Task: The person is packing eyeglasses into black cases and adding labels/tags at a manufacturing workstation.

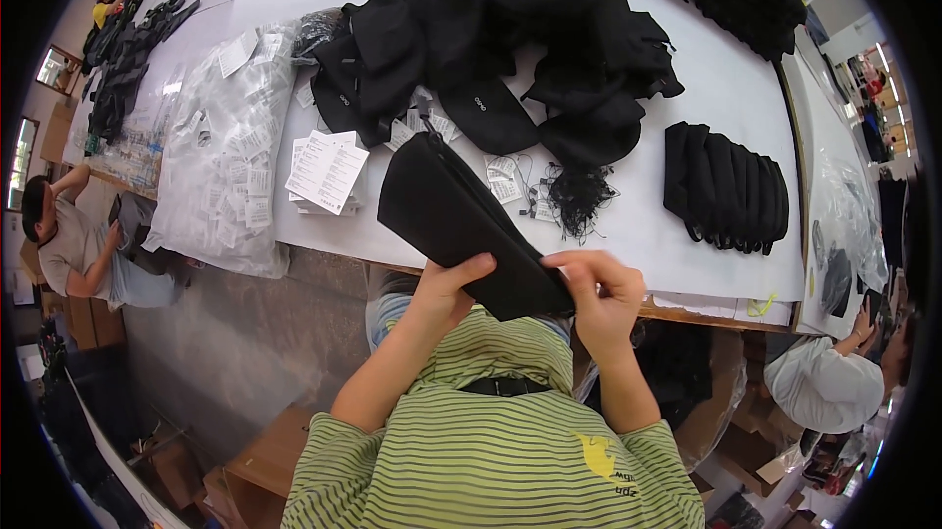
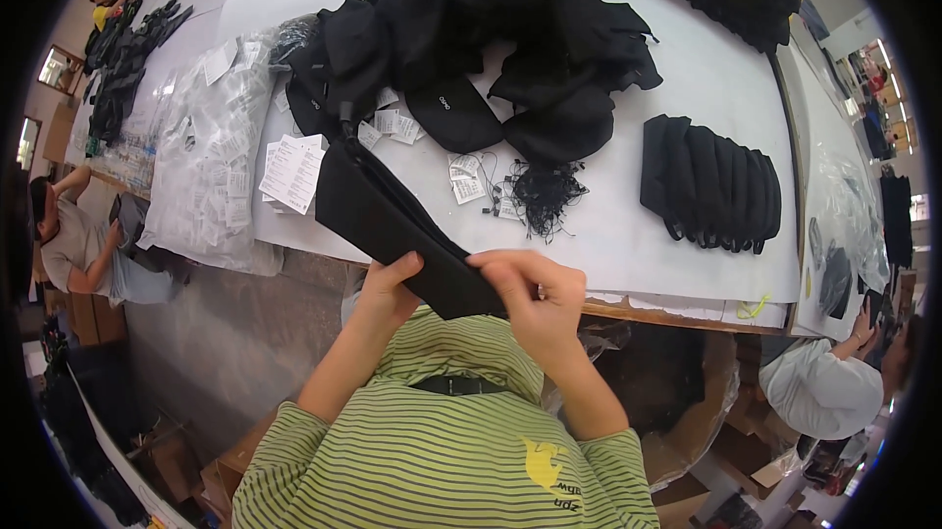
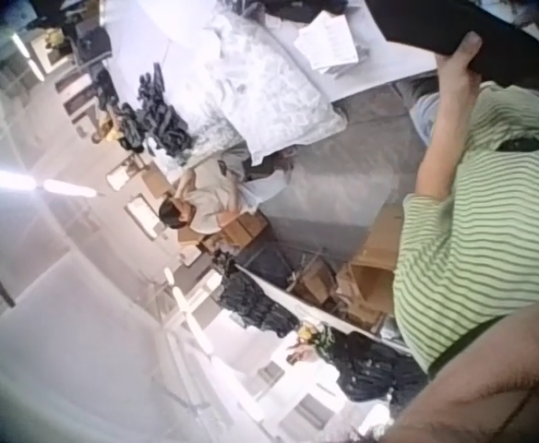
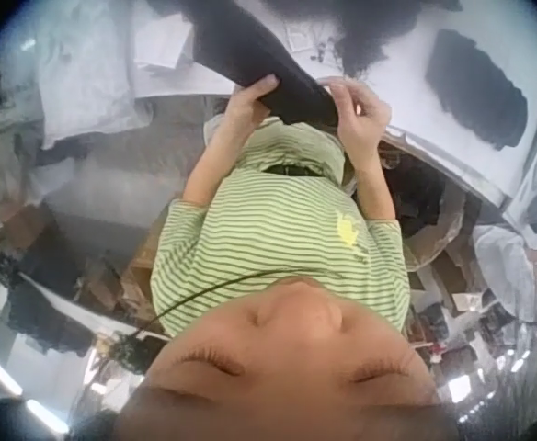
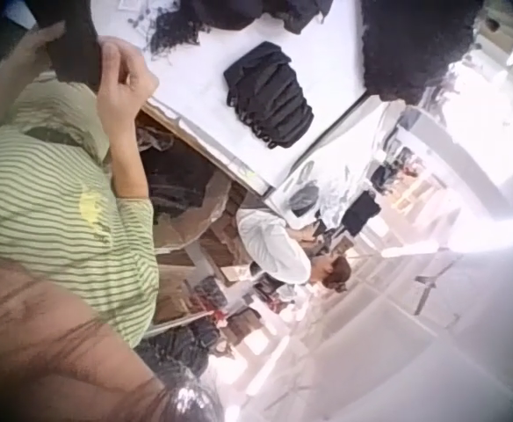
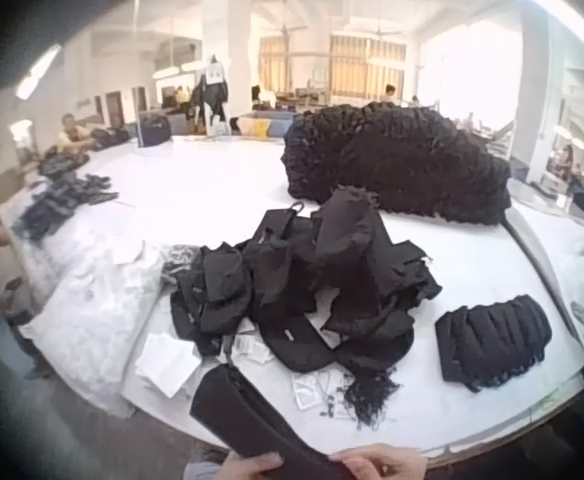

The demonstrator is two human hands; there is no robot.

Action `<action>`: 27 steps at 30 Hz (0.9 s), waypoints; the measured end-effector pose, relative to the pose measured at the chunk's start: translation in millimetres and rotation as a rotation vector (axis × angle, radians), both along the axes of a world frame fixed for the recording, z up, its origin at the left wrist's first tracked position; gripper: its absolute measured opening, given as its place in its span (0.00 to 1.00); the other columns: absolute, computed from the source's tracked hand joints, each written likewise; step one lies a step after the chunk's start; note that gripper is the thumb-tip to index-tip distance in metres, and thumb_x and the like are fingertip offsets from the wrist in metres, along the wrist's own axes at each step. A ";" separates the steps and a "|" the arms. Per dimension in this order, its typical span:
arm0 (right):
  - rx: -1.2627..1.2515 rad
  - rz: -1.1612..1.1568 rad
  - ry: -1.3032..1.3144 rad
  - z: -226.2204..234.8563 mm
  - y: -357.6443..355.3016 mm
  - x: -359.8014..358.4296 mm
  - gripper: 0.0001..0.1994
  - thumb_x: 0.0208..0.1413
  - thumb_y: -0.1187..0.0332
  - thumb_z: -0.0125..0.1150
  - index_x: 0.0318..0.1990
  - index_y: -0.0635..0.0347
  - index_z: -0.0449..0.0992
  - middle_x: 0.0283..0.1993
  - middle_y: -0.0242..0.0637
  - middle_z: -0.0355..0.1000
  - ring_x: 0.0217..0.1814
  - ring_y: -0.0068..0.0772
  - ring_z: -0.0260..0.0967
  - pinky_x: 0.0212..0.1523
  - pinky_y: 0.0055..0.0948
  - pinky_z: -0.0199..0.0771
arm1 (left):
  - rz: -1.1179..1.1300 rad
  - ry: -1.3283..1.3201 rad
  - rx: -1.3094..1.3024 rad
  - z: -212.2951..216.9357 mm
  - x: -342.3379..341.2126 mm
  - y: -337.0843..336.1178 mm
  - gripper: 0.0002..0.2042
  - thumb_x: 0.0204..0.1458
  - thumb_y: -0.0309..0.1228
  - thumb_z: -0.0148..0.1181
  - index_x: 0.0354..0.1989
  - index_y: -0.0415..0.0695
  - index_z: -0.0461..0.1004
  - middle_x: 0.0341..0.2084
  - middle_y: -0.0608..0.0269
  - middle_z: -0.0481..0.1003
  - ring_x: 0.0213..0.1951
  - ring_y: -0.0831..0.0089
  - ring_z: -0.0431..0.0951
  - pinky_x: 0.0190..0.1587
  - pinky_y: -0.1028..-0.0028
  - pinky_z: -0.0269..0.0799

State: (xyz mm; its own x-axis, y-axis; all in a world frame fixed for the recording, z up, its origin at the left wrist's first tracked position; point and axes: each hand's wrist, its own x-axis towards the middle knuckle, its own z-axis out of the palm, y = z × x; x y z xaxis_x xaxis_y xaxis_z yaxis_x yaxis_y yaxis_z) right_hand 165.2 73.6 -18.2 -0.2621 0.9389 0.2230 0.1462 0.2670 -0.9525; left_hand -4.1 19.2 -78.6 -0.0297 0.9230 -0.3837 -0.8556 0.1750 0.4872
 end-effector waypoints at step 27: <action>-0.026 -0.153 0.359 -16.1 33.3 9.2 0.09 0.48 0.79 0.66 0.39 0.67 0.76 0.38 0.35 0.74 0.39 0.24 0.70 0.42 0.22 0.70 | -0.369 0.203 -0.019 30.9 21.2 8.1 0.24 0.45 0.28 0.69 0.50 0.34 0.68 0.40 0.58 0.75 0.40 0.71 0.77 0.45 0.72 0.75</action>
State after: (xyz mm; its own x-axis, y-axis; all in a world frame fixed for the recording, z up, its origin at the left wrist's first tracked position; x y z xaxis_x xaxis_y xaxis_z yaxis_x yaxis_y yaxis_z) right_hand 174.5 106.9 -34.3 -0.0282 0.9676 0.2509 -0.1617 0.2433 -0.9564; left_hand 17.1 27.3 -47.8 0.2244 0.8789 -0.4209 -0.6210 0.4619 0.6333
